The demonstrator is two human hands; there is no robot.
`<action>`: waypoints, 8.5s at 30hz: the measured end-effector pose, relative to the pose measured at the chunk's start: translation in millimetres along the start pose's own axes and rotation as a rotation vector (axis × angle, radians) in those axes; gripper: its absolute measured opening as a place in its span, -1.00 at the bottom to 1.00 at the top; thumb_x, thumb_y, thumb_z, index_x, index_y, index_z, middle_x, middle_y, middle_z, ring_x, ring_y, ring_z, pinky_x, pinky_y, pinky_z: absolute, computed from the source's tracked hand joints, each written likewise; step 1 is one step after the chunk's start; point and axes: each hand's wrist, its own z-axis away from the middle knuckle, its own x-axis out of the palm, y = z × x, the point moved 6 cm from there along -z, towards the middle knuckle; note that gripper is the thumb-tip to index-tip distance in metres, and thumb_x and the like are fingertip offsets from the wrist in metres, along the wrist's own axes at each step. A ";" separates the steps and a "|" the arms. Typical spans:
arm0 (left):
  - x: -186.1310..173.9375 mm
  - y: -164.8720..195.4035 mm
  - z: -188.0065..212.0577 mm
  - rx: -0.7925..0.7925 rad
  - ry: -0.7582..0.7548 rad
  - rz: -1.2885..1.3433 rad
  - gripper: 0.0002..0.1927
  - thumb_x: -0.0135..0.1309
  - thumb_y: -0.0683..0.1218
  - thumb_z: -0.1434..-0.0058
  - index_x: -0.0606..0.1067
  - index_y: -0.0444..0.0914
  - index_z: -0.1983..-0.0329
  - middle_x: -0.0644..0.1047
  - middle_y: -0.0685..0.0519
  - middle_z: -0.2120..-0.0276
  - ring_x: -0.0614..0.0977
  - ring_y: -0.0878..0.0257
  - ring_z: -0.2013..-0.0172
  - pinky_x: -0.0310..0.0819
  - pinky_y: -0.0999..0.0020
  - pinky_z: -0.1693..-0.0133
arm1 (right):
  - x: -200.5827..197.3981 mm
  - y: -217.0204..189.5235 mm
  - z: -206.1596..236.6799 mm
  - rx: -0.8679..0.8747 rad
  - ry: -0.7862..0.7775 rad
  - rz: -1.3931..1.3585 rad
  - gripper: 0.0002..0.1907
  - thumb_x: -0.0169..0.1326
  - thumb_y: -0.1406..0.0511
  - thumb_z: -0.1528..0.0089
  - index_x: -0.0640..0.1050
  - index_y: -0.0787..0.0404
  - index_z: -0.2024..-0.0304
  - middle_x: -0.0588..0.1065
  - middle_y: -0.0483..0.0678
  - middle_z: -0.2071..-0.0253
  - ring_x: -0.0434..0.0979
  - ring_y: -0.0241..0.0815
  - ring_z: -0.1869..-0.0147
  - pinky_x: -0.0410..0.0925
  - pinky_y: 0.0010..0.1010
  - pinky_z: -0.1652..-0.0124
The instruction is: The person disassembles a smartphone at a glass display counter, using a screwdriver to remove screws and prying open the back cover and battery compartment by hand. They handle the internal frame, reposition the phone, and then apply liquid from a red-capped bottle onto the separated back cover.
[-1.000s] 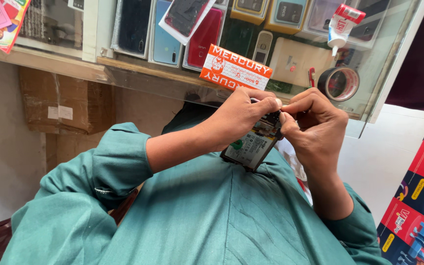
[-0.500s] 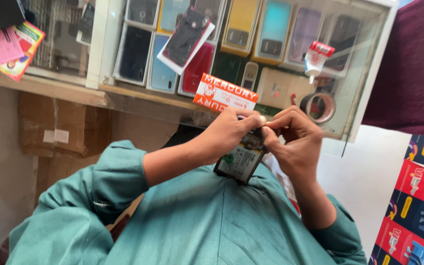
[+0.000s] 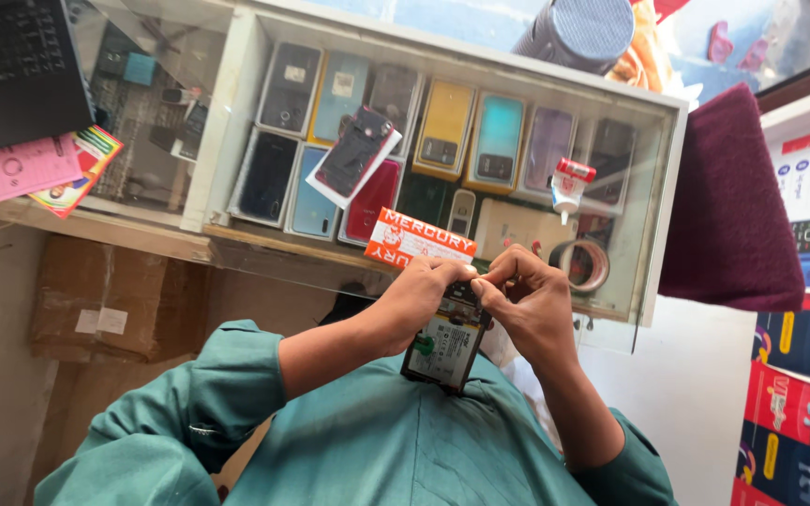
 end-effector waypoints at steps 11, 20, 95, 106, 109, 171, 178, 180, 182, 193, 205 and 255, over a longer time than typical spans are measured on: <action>-10.8 7.2 -10.3 0.064 0.026 -0.035 -0.74 -0.04 -0.05 -0.37 0.57 -0.31 0.25 0.59 0.05 0.35 0.61 0.31 0.33 0.49 0.36 0.26 | 5.3 -22.8 -3.2 -0.242 0.087 0.222 -0.90 0.21 0.47 -0.17 0.52 0.32 0.35 0.39 -0.18 0.32 0.33 -0.48 0.33 0.25 -0.63 0.38; -12.2 9.4 -11.0 0.003 -0.009 0.027 -0.71 -0.06 0.03 -0.37 0.57 -0.24 0.21 0.59 0.08 0.34 0.61 0.32 0.30 0.49 0.35 0.22 | 12.2 -34.8 -12.3 -0.430 0.111 0.422 -0.89 0.15 0.50 -0.12 0.56 0.31 0.29 0.44 -0.10 0.36 0.49 -0.34 0.32 0.37 -0.52 0.28; -9.2 38.8 -56.8 0.501 -0.120 0.829 -0.15 -0.23 0.51 -0.39 0.36 -0.25 -0.34 0.50 -0.05 0.00 0.53 0.06 -0.07 0.41 0.03 -0.21 | 8.0 -21.9 -18.3 -0.038 -0.035 0.282 0.03 0.43 0.32 -0.06 0.17 0.33 -0.48 0.36 0.14 -0.30 0.45 -0.13 -0.28 0.39 -0.25 -0.28; 15.2 43.1 -38.0 0.464 -0.061 0.931 -0.21 -0.17 0.52 -0.34 0.40 -0.23 -0.17 0.48 -0.03 0.09 0.54 0.05 0.01 0.41 -0.11 -0.18 | 6.8 -54.6 25.3 -1.024 0.221 0.965 -0.75 0.39 0.41 -0.21 0.62 0.21 0.10 0.56 -0.05 0.09 0.53 0.02 -0.03 0.44 -0.20 0.02; 19.3 38.2 -36.1 0.435 0.064 0.899 -0.23 -0.16 0.52 -0.31 0.40 -0.21 -0.12 0.47 -0.02 0.12 0.54 0.06 0.05 0.42 -0.08 -0.11 | 3.8 -53.1 28.1 -1.035 0.224 0.945 -0.80 0.36 0.45 -0.23 0.62 0.24 0.12 0.57 -0.03 0.19 0.55 0.01 0.03 0.46 -0.20 0.06; 20.7 -5.2 -48.3 0.232 -0.411 0.594 -0.15 -0.33 0.46 -0.49 0.32 -0.32 -0.43 0.54 -0.21 -0.11 0.66 -0.09 0.01 0.61 -0.10 -0.04 | -32.4 -10.4 -29.4 -0.146 0.154 -0.252 -0.65 0.20 0.34 -0.36 0.44 0.29 -0.16 0.45 -0.03 -0.05 0.40 -0.47 0.17 0.28 -0.72 0.36; 14.3 -17.1 -54.2 0.208 -0.369 0.548 -0.16 -0.31 0.48 -0.44 0.35 -0.25 -0.41 0.54 -0.19 -0.10 0.67 -0.08 0.05 0.63 -0.12 -0.02 | -32.1 12.6 -39.5 -0.011 0.103 -0.206 -0.71 0.18 0.42 -0.39 0.47 0.36 -0.14 0.47 -0.10 0.16 0.34 -0.52 0.34 0.19 -0.70 0.51; 14.7 -20.3 -52.6 0.196 -0.388 0.568 -0.18 -0.29 0.48 -0.44 0.36 -0.24 -0.40 0.55 -0.18 -0.09 0.68 -0.06 0.07 0.65 -0.14 0.00 | -33.1 17.1 -38.8 0.046 0.090 -0.220 -0.73 0.18 0.41 -0.39 0.49 0.36 -0.12 0.47 -0.10 0.24 0.31 -0.52 0.40 0.14 -0.70 0.56; 10.1 -23.7 -52.4 0.206 -0.308 0.525 -0.20 -0.27 0.46 -0.42 0.35 -0.22 -0.39 0.54 -0.17 -0.09 0.67 -0.05 0.07 0.65 -0.14 0.01 | -33.2 19.9 -37.8 0.072 0.089 -0.244 -0.70 0.16 0.38 -0.38 0.48 0.34 -0.14 0.47 -0.13 0.22 0.34 -0.53 0.36 0.15 -0.72 0.55; 1.3 -24.9 -47.4 0.304 -0.304 0.621 -0.10 -0.33 0.52 -0.44 0.34 -0.31 -0.40 0.56 -0.20 -0.06 0.65 -0.04 0.00 0.59 -0.02 -0.08 | -27.1 36.3 -22.5 0.034 0.121 -0.343 -0.45 0.19 0.30 -0.38 0.31 0.28 -0.36 0.37 -0.04 -0.09 0.36 -0.41 0.10 0.30 -0.63 0.19; -49.4 -28.3 -30.0 0.505 -0.142 0.752 -0.11 -0.33 0.49 -0.40 0.24 -0.26 -0.48 0.37 -0.21 -0.37 0.36 -0.06 -0.40 0.21 -0.03 -0.46 | 37.0 18.5 0.0 -0.137 -0.167 0.646 0.17 0.52 0.24 0.05 0.14 0.29 -0.47 0.31 0.18 -0.29 0.38 0.17 -0.38 0.32 -0.13 -0.30; -78.3 84.9 -32.6 0.686 0.283 -0.523 -0.85 0.09 -0.18 -0.36 0.58 -0.33 0.07 0.59 0.10 0.37 0.57 0.46 0.35 0.45 0.56 0.29 | -74.9 -11.2 -135.2 0.326 0.492 0.625 -0.55 0.40 0.16 -0.14 0.58 0.20 0.01 0.64 0.04 0.10 0.61 -0.08 0.01 0.44 -0.24 0.02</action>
